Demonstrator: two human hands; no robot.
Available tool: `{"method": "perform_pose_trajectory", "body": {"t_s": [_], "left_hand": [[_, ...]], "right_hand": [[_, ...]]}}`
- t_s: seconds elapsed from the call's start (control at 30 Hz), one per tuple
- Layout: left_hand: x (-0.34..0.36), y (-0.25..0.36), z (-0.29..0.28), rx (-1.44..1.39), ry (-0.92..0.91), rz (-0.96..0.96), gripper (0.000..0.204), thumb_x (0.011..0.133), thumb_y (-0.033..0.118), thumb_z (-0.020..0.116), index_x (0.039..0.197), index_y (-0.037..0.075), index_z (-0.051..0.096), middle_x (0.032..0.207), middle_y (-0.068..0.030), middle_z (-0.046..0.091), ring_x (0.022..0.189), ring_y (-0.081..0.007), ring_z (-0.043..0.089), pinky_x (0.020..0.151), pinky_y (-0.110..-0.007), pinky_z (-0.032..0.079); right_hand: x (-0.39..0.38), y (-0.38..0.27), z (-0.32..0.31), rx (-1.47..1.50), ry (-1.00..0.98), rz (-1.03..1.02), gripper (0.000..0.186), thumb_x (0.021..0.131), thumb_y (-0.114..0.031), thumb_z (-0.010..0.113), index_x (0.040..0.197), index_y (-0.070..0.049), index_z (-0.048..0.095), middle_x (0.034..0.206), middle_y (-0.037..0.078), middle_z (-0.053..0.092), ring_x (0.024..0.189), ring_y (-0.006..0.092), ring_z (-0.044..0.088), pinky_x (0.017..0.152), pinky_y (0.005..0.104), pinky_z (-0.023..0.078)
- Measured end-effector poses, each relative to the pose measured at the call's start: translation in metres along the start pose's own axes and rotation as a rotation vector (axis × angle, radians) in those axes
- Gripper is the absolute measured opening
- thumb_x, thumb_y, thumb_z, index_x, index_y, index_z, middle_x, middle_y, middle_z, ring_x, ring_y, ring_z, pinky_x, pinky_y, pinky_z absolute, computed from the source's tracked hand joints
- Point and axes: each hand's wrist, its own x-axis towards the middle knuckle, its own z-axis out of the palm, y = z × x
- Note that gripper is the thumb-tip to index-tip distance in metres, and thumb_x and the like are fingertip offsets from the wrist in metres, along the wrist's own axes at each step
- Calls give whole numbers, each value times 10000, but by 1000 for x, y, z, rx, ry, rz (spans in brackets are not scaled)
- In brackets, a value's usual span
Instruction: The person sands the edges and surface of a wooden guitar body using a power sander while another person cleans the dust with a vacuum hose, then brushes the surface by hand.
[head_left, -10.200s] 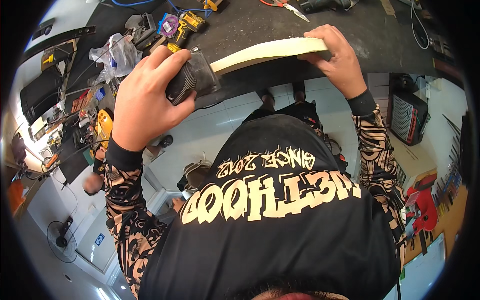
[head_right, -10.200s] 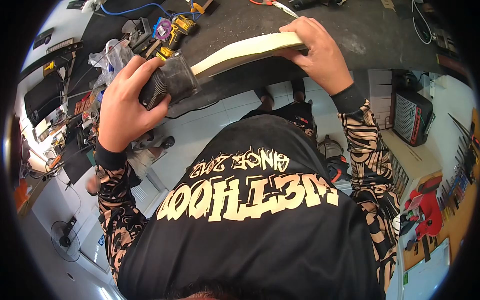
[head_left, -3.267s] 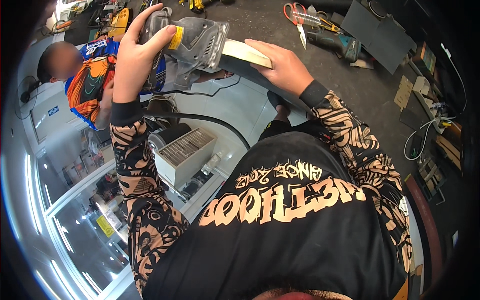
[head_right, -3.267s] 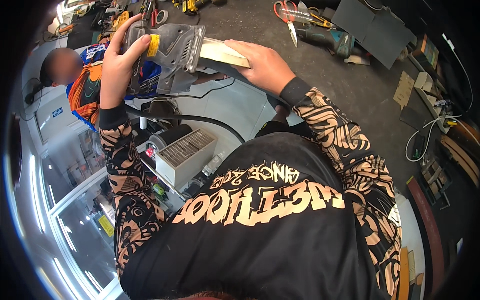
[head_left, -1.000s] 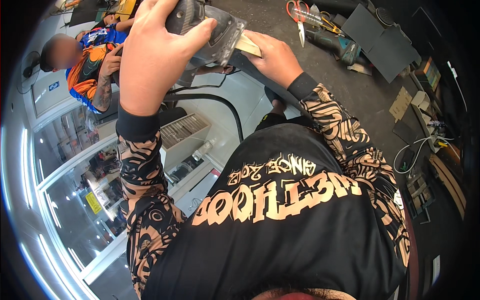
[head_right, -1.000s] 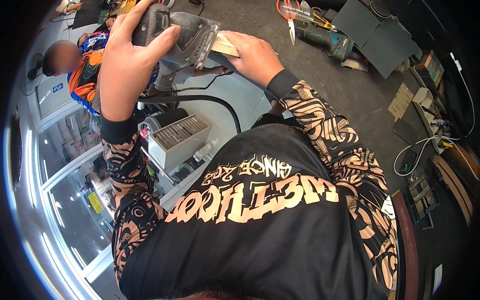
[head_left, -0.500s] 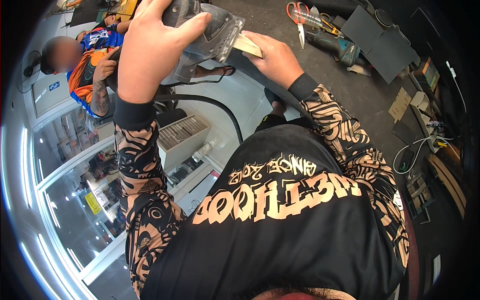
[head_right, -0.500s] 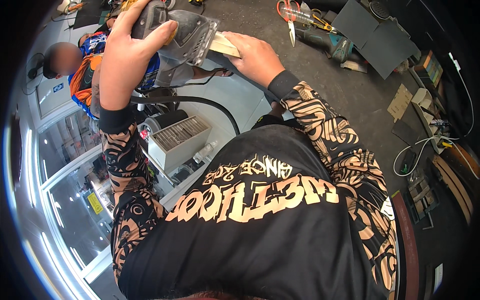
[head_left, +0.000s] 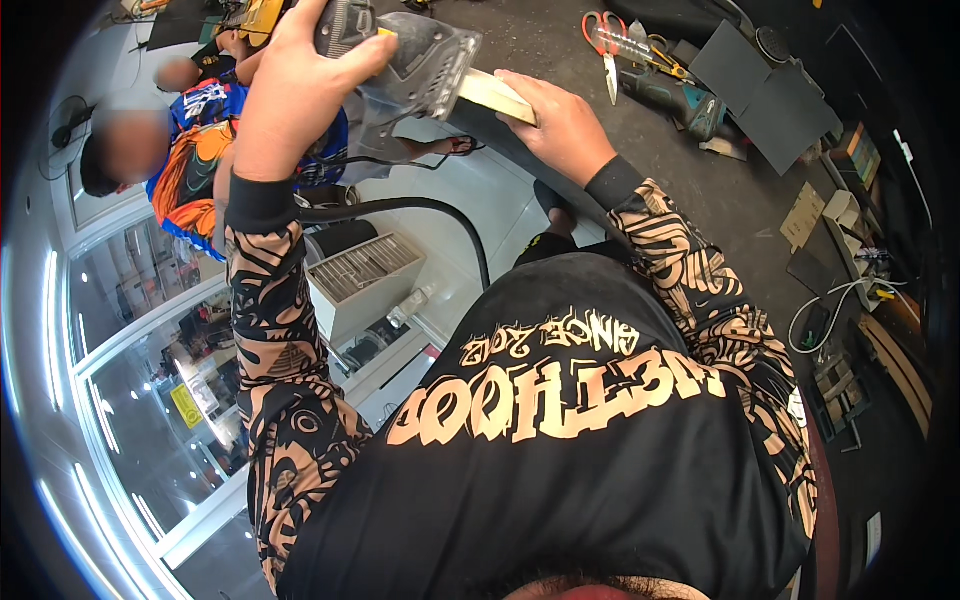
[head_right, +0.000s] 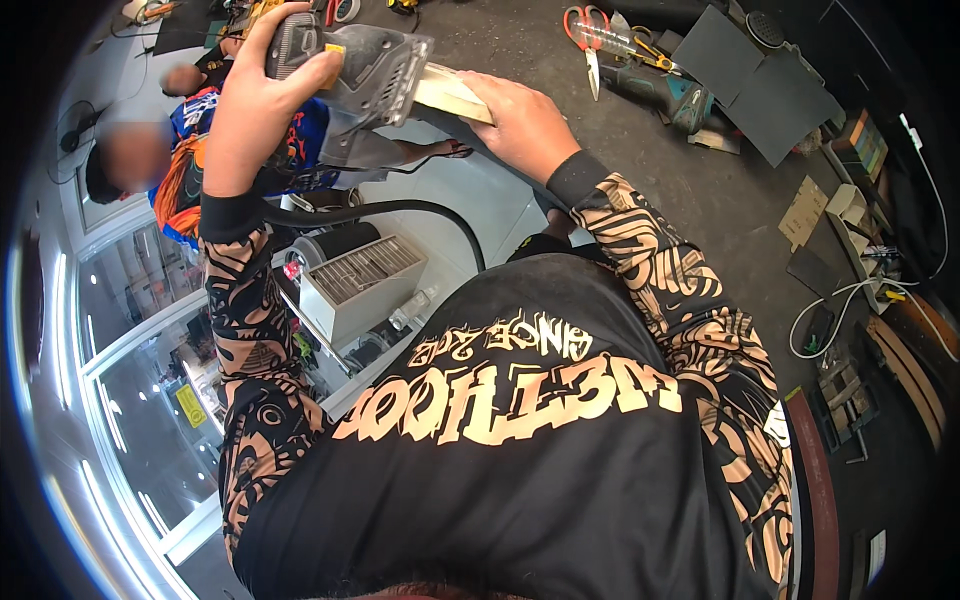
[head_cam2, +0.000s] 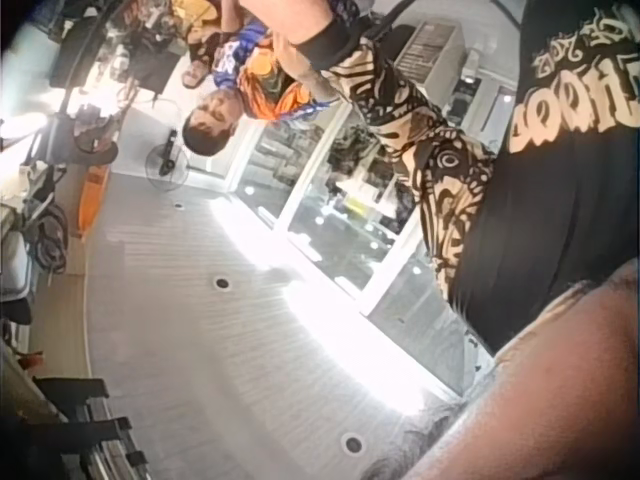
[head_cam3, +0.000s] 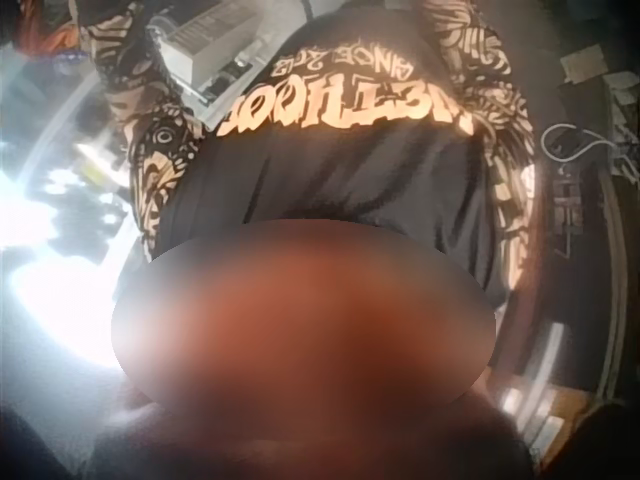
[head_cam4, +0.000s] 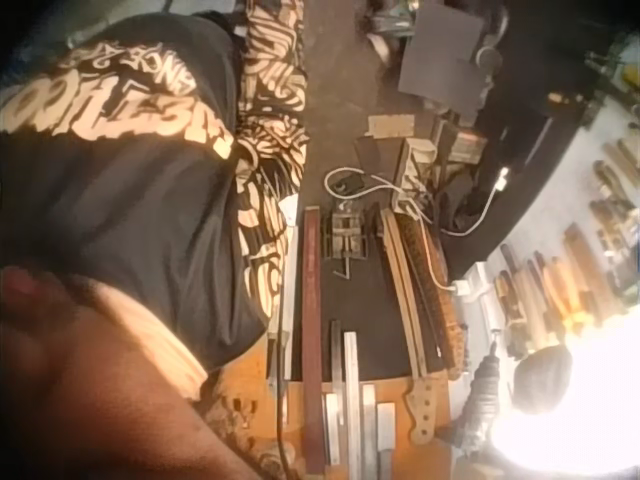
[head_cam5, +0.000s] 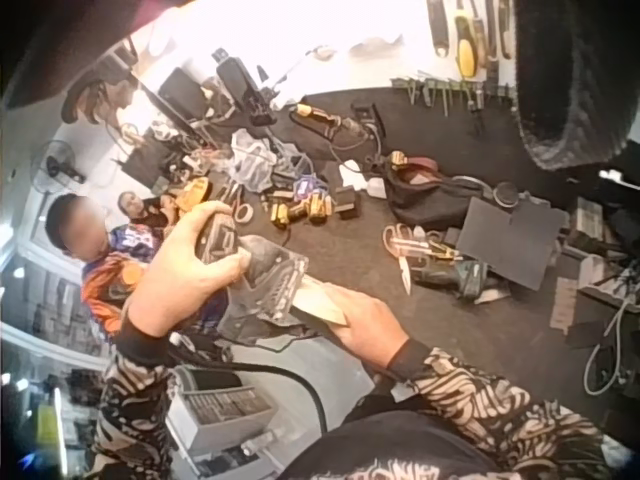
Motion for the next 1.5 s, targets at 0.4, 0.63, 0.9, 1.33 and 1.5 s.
{"method": "perform_pose_trajectory", "body": {"t_s": [0.4, 0.63, 0.9, 1.33, 1.5], "left_hand": [[49, -32, -76, 485, -245, 731, 683, 799, 140, 862, 1449, 83, 662, 1358, -155, 677, 1232, -391, 700, 1080, -434, 554], [89, -56, -86, 420, -509, 888, 696, 748, 120, 866, 1415, 60, 674, 1346, -185, 675, 1180, -443, 711, 1011, -466, 580], [122, -65, -63, 361, -580, 1117, 744, 712, 151, 939, 1406, 58, 689, 1319, -188, 688, 1118, -438, 733, 954, -482, 609], [133, -66, -49, 293, -588, 1201, 743, 700, 130, 926, 1403, 50, 696, 1319, -191, 704, 1101, -427, 751, 930, -466, 624], [132, -49, -43, 319, -616, 1223, 752, 691, 123, 913, 1406, 49, 694, 1317, -191, 708, 1094, -422, 749, 928, -468, 622]], "right_hand": [[5, -2, -13, 12, -32, 120, 555, 975, -183, 797, 1521, -128, 713, 1438, 138, 780, 1249, 380, 761, 1045, 490, 630], [28, -13, 3, -28, 44, 213, 491, 965, -223, 827, 1451, -202, 766, 1349, 87, 821, 1169, 371, 787, 991, 494, 641], [25, -20, -1, -53, 137, 262, 468, 931, -322, 911, 1369, -198, 805, 1287, 67, 838, 1114, 353, 797, 935, 474, 642], [33, -24, 1, -57, 157, 269, 502, 931, -249, 927, 1415, -175, 815, 1294, 92, 839, 1122, 333, 800, 972, 415, 629], [34, -21, 3, -63, 185, 255, 480, 944, -266, 913, 1406, -179, 818, 1289, 95, 838, 1128, 344, 796, 972, 430, 630]]}}
